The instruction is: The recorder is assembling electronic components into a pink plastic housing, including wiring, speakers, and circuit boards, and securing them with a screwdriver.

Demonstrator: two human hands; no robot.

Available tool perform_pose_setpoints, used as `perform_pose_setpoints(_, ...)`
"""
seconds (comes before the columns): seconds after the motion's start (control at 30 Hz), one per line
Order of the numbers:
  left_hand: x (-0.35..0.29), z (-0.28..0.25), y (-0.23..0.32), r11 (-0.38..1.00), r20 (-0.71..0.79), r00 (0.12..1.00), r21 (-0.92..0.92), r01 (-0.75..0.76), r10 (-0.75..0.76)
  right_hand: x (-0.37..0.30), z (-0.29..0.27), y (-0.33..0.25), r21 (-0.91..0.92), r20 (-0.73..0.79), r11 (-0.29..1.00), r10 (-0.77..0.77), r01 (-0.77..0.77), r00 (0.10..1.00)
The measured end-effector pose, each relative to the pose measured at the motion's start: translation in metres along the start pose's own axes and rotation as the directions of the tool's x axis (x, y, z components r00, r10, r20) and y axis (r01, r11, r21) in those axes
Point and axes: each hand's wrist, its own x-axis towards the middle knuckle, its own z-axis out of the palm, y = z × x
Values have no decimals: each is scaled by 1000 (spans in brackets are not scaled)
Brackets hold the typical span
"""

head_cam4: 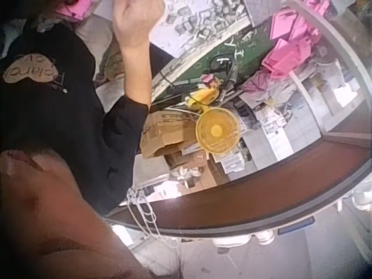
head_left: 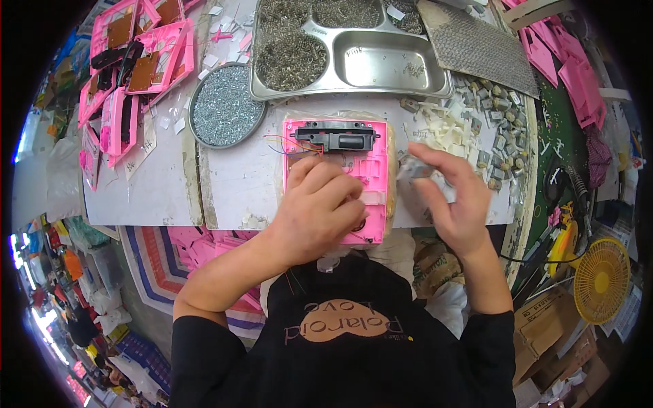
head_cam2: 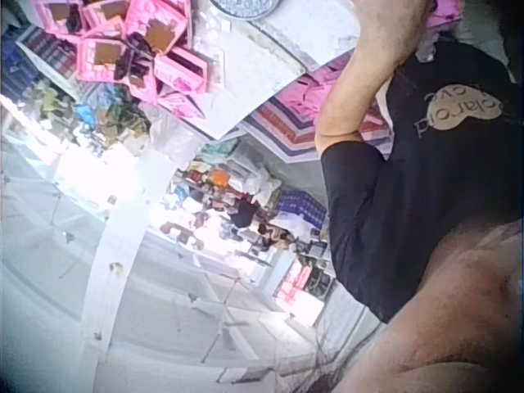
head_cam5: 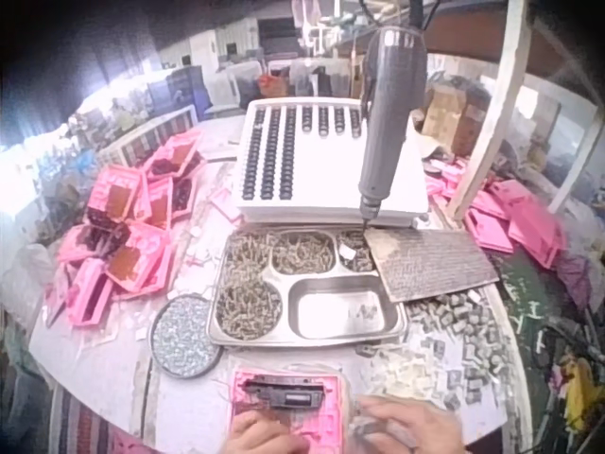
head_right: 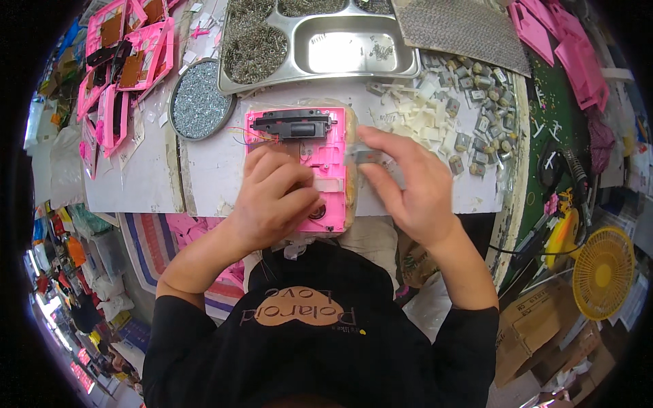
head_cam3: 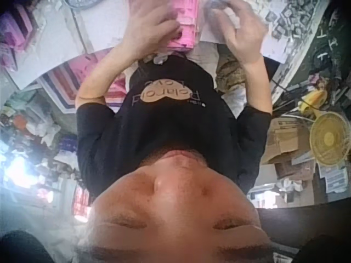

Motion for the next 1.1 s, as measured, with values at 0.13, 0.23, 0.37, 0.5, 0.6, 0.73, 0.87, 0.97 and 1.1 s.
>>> perform_pose_setpoints(0.13, -29, -15, -6, 999, 22, 999, -28, 30, -29, 13, 21, 4, -127, 114, 987, -88, 103, 990)
perform_pose_setpoints(0.23, -31, -28, -10, 975, 36, 993, -189, 116, -111, 11, 33, 12, -167, 124, 983, -55, 76, 991)
perform_pose_setpoints(0.37, -9, -28, -28, 923, -283, 892, 50, 382, -353, 15, 37, 9, -244, 155, 965, -59, 96, 986)
perform_pose_setpoints(0.5, -23, -23, -31, 889, -135, 927, 264, 373, -349, 19, 34, 1, -306, 192, 949, -11, 71, 981)
perform_pose_setpoints(0.6, -34, -19, -21, 947, -117, 964, 192, 257, -238, 25, 31, -1, -322, 233, 944, 1, 76, 972)
perform_pose_setpoints(0.73, -34, -14, -13, 972, -190, 968, 133, 193, -167, 30, 26, -9, -362, 215, 922, -59, 135, 975)
perform_pose_setpoints(0.87, -35, -14, -12, 978, -204, 967, 112, 177, -151, 42, 37, -20, -284, 223, 912, -237, 296, 946)
perform_pose_setpoints(0.97, -30, -17, -13, 979, -207, 969, 121, 163, -135, 58, 59, -21, -275, 254, 871, -342, 407, 905)
perform_pose_setpoints(1.1, -34, -23, -18, 972, -228, 961, 141, 189, -153, 73, 74, -15, -264, 317, 803, -451, 534, 834)
